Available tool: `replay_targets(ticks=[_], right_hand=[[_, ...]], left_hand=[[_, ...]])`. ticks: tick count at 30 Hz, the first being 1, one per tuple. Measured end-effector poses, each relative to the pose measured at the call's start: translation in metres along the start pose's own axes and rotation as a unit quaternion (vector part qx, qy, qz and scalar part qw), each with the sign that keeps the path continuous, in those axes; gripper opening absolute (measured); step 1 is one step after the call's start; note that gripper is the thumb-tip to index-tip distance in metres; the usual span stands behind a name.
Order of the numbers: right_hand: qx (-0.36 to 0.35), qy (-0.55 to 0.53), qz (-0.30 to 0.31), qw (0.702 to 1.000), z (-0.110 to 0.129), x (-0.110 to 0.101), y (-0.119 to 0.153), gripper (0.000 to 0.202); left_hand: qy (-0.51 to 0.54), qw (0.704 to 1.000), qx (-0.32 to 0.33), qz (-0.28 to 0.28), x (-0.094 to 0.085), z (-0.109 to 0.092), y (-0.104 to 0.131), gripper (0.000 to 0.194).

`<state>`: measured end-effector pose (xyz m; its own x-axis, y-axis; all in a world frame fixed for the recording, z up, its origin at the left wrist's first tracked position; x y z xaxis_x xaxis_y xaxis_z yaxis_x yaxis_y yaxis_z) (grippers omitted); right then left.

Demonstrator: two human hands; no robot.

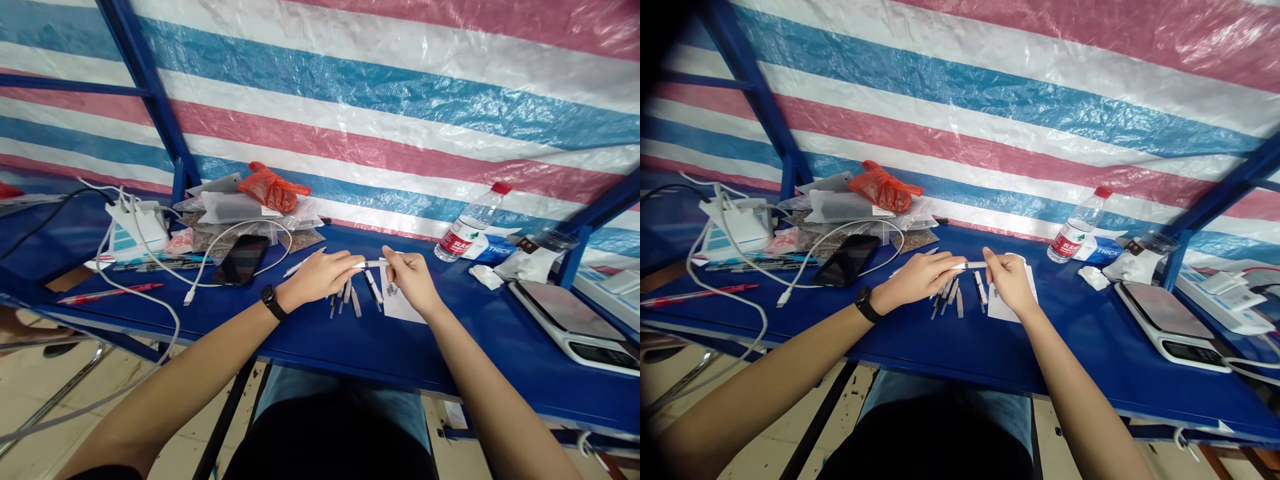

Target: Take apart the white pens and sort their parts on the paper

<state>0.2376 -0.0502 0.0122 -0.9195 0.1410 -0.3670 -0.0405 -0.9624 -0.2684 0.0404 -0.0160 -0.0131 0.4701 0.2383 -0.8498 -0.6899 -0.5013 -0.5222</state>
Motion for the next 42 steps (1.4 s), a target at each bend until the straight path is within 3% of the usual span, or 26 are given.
replay_targets(ticks=[3,7,10,13,18,21,24,26,30,33,38,42], right_hand=[[0.044,-0.036,-0.001,0.998,-0.002,-0.002,-0.003,0.071],[0.009,-0.102,0.022,0.995,0.002,-0.002,-0.005,0.063],[-0.012,-0.048,0.033,0.998,0.001,0.001,-0.004,0.065],[0.032,0.005,0.020,0.999,-0.003,0.002,-0.002,0.075],[0.004,-0.054,0.037,0.998,0.002,0.001,-0.003,0.064],[-0.009,-0.015,0.050,0.999,0.003,0.002,-0.002,0.065],[0.025,0.034,0.030,0.999,0.000,0.002,-0.001,0.076],[0.032,0.022,0.017,0.999,0.001,0.000,-0.001,0.074],[-0.020,-0.036,0.031,0.999,0.008,-0.002,-0.001,0.062],[-0.031,0.000,0.029,0.999,0.007,0.000,-0.001,0.062],[0.022,0.038,0.007,0.999,-0.002,0.003,-0.001,0.074],[-0.021,0.011,0.036,0.999,0.003,0.004,-0.001,0.065]], left_hand=[[-0.012,1.000,-0.021,0.006,-0.001,0.000,-0.002,0.042],[-0.016,0.999,-0.039,0.000,-0.003,0.002,-0.003,0.043],[-0.018,0.999,-0.028,0.014,-0.003,0.002,-0.002,0.043],[-0.015,1.000,-0.016,0.020,-0.002,0.001,-0.002,0.043],[-0.012,1.000,-0.024,0.012,-0.002,0.002,-0.002,0.041],[-0.015,1.000,-0.019,0.021,-0.002,0.001,-0.002,0.041],[-0.017,0.999,-0.008,0.035,0.000,-0.002,-0.003,0.041],[-0.015,0.999,-0.012,0.033,0.000,-0.003,-0.004,0.040],[-0.014,0.999,-0.023,0.028,-0.001,-0.001,-0.004,0.039],[-0.036,0.999,-0.016,0.037,-0.001,-0.001,-0.003,0.038],[-0.067,0.996,-0.003,0.062,-0.002,-0.006,-0.005,0.037],[-0.054,0.996,-0.032,0.062,-0.003,-0.005,-0.006,0.034]])
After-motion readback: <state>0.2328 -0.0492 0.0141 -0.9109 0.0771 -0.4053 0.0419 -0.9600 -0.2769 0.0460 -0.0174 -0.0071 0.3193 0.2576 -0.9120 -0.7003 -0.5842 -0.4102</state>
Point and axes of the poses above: each hand's wrist, its own y-axis away from the middle knuckle, its own x-axis out of the palm, z = x × y, the point moved 2 cm from there along -y, towards the middle knuckle, and after that the axes turned 4 degrees about -y, right-handed, at the moved point
